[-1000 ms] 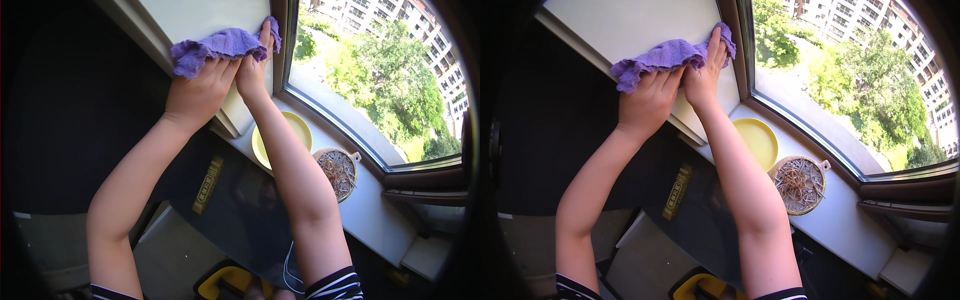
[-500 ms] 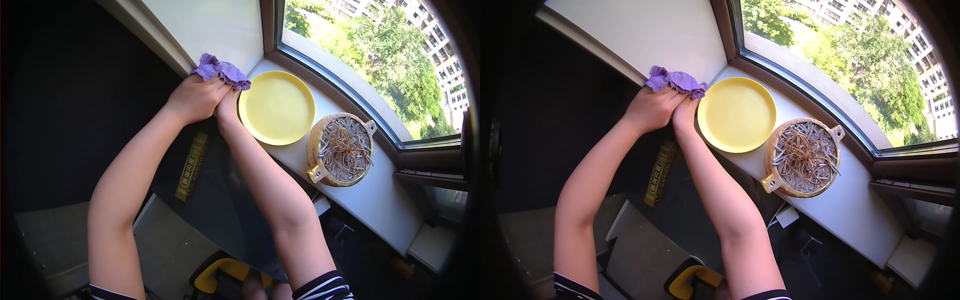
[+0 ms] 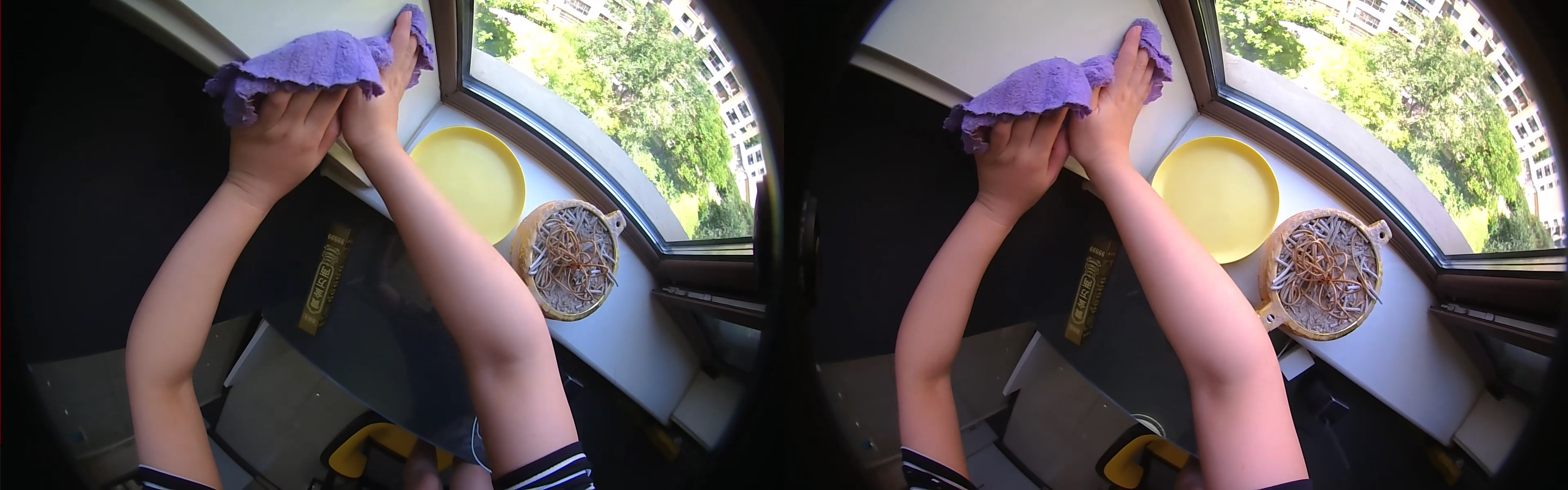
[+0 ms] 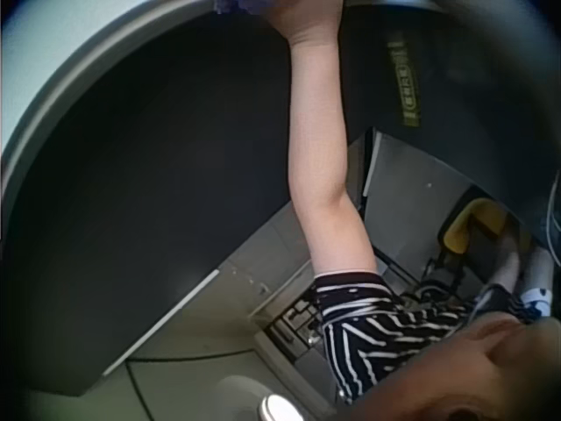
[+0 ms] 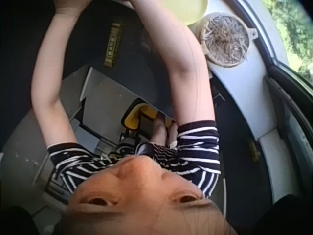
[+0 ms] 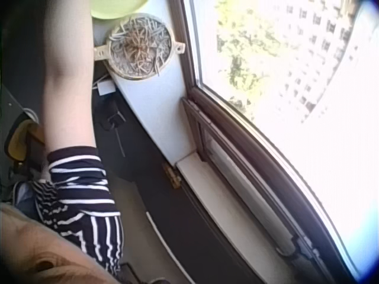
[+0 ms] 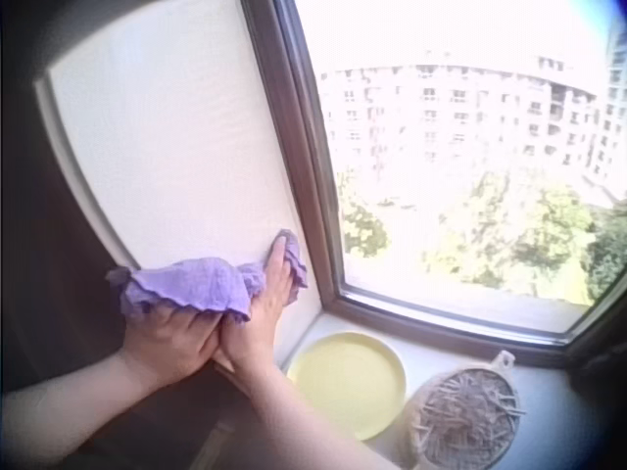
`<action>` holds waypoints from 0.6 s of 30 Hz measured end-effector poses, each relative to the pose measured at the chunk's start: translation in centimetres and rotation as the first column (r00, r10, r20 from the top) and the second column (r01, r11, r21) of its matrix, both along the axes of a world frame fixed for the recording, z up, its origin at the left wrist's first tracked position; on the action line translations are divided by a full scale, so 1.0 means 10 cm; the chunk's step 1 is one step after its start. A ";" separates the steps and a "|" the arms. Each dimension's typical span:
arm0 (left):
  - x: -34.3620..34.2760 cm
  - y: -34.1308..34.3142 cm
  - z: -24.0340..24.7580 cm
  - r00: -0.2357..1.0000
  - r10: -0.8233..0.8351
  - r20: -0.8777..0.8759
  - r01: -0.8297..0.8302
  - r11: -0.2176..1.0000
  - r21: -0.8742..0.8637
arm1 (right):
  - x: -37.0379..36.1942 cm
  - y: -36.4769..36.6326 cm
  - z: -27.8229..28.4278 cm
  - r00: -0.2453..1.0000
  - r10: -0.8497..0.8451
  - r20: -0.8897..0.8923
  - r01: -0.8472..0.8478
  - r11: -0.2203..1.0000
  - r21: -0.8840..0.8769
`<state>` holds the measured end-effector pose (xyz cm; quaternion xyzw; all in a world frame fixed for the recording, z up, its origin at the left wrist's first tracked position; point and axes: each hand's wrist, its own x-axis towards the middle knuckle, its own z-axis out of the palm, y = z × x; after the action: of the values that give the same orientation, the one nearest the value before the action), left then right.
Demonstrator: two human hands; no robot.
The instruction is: The person wipes the white frame and glass of a window with a purple cloth, rinses the cloth in a pink basin of water, and then wipes a white cabinet door.
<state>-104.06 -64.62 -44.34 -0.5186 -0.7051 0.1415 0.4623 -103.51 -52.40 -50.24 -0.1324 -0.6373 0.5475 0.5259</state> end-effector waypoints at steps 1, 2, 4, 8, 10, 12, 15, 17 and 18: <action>0.08 0.06 -0.02 0.999 0.025 0.046 -0.024 0.999 -0.021 | -0.03 0.05 -0.10 0.999 -0.013 0.037 0.014 1.000 -0.025; 0.09 0.10 -0.08 0.998 0.031 0.053 -0.030 0.999 -0.019 | -0.06 0.07 -0.18 0.997 -0.020 0.073 0.024 0.998 -0.049; 0.11 0.20 -0.15 0.997 -0.010 0.073 0.018 0.994 -0.110 | -0.13 0.14 -0.38 0.989 -0.081 0.123 0.088 0.994 -0.057; 0.11 0.35 -0.28 1.000 -0.012 -0.001 0.012 0.985 -0.173 | -0.29 0.22 -0.69 0.980 0.088 -0.181 -0.153 0.910 -0.385; 0.12 0.29 -0.31 0.995 0.015 0.103 0.003 0.986 -0.168 | -0.36 0.17 -0.77 0.945 0.131 -0.298 -0.267 0.836 -0.479; 0.11 0.28 -0.38 0.994 -0.020 0.103 0.035 0.988 -0.151 | -0.42 0.13 -0.98 0.926 0.154 -0.344 -0.330 0.772 -0.543; 0.21 0.39 -0.56 0.989 -0.081 0.123 0.095 0.989 -0.114 | -0.48 0.35 -1.55 0.827 0.257 -0.500 -0.553 0.534 -0.639; 0.23 0.32 -0.73 0.985 -0.020 0.172 0.055 0.978 -0.201 | -0.47 0.21 -1.72 0.669 0.304 -0.678 -0.743 0.291 -0.603; 0.25 0.29 -0.76 0.985 -0.023 0.171 0.058 0.978 -0.202 | -0.45 0.17 -1.77 0.619 0.300 -0.726 -0.785 0.204 -0.585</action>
<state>-101.53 -61.74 -51.99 -0.5881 -0.7123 0.1603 0.3479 -108.04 -50.68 -67.91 -0.0044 -0.1144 0.9559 0.2704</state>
